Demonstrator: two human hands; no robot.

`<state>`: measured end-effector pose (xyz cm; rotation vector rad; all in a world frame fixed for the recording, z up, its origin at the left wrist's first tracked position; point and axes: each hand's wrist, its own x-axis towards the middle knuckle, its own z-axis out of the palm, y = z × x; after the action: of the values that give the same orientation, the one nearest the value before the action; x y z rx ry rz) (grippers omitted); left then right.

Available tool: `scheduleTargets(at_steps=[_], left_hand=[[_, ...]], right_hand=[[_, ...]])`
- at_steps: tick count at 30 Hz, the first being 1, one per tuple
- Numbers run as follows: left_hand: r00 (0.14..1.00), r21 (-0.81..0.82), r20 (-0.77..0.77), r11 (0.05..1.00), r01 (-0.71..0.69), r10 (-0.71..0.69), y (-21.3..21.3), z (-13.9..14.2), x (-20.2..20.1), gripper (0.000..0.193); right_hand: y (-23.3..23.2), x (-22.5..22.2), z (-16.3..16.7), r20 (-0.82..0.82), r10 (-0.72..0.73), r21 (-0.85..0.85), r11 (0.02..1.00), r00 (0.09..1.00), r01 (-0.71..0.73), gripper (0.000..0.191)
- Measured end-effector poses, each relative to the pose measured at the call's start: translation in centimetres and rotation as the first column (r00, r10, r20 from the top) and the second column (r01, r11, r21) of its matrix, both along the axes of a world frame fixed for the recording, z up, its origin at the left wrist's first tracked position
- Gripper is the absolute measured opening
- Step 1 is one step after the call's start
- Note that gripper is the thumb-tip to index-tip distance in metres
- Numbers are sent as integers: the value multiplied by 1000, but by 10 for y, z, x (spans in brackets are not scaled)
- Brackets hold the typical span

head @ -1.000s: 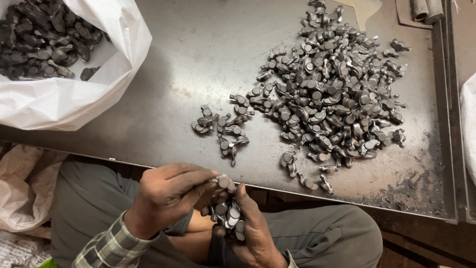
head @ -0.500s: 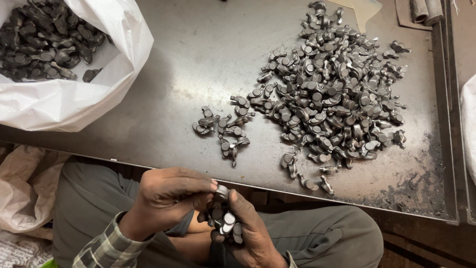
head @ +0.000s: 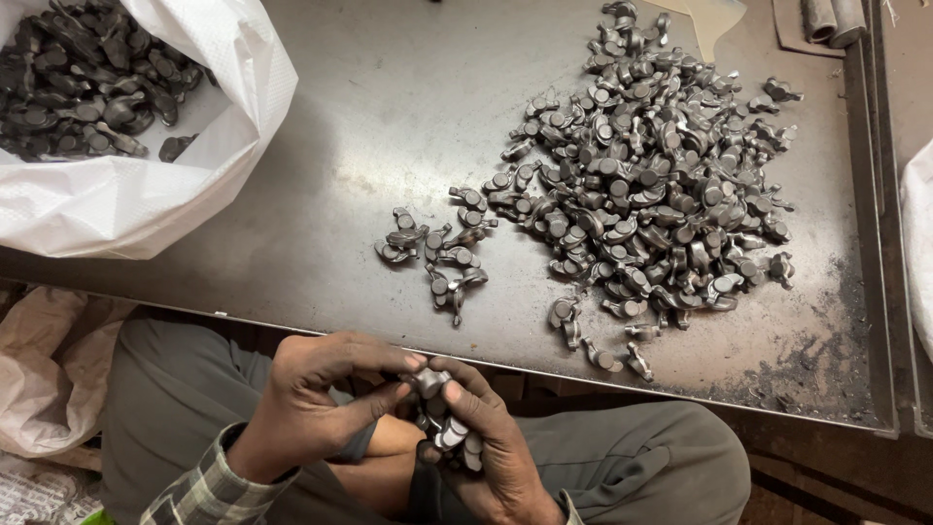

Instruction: The person sits on the floor at a metal table covered with a large pile of small metal castings. They pick up castings one at a time, turn and inspect each piece in both hands, and place the pieces into a white woven sack beside the table, occasionally reaching into the pile for more pieces.

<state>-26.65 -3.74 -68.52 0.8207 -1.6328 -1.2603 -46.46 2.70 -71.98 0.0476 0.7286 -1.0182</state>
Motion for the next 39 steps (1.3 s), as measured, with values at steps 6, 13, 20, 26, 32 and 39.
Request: scheduleTargets(at_steps=[6, 13, 20, 26, 32, 39], left_hand=[[1000, -72, 29, 997, 7, -5, -2, 1, 1, 24], [989, 191, -1, 971, 145, -148, -6, 2, 12, 24], [953, 10, 249, 984, -180, 172, -63, -33, 26, 32], [818, 5, 481, 932, -363, 317, -93, -57, 52, 29], [843, 52, 429, 922, -383, 325, -94, -42, 88, 30], [860, 170, 386, 891, -421, 333, -79, -19, 111, 30]], right_hand=[[0, -1, -2, -12, -17, 37, 999, 1000, 18, 40], [1, -1, -12, 25, 40, -47, 998, 999, -39, 47], [15, 0, -66, 69, 122, -193, 975, 990, -106, 43], [-18, 21, -54, -10, 212, -228, 951, 977, -209, 48], [-97, 104, 37, -197, 107, -57, 991, 975, -120, 54], [-190, 242, 173, -209, 274, -398, 853, 939, -338, 86]])
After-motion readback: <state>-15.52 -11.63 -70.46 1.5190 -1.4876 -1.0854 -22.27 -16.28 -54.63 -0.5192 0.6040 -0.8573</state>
